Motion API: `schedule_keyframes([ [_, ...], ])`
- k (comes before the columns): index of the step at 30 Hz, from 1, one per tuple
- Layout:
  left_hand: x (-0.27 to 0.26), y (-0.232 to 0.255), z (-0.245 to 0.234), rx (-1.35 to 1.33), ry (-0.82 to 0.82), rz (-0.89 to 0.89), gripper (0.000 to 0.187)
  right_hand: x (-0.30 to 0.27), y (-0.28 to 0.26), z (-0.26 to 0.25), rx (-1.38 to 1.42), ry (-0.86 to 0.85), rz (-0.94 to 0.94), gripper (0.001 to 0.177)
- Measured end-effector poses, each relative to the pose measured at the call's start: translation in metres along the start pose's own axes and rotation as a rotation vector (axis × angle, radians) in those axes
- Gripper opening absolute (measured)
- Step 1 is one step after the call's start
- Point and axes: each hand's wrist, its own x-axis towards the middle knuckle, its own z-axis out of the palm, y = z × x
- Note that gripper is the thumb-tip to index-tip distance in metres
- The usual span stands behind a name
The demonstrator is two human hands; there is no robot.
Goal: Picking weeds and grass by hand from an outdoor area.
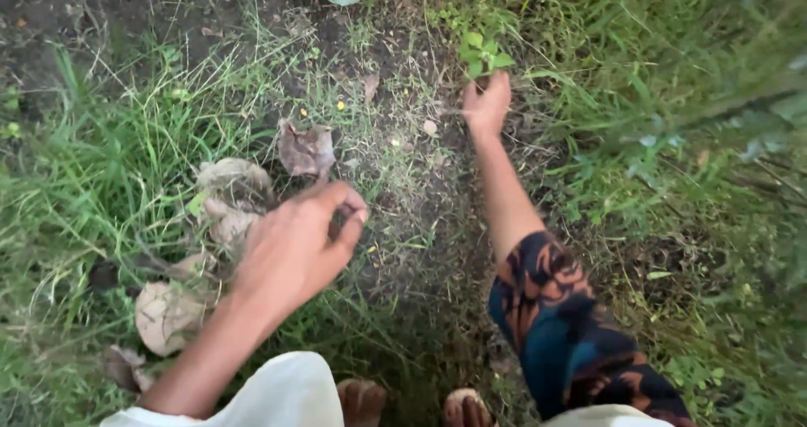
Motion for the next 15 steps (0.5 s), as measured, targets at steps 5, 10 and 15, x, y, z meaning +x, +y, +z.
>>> schedule_keyframes([
  [5, 0.014, -0.006, 0.001, -0.088, 0.132, 0.175, 0.016, 0.037, 0.034, 0.044, 0.126, 0.155, 0.004, 0.031],
  [10, 0.021, -0.009, -0.004, -0.102, -0.003, 0.022, 0.018, 0.059, 0.081, 0.078, 0.451, 0.100, 0.091, 0.018],
  [15, 0.023, -0.009, 0.002, -0.131, 0.023, 0.083, 0.016, 0.057, 0.048, 0.060, 0.937, -0.016, 0.260, 0.019],
])
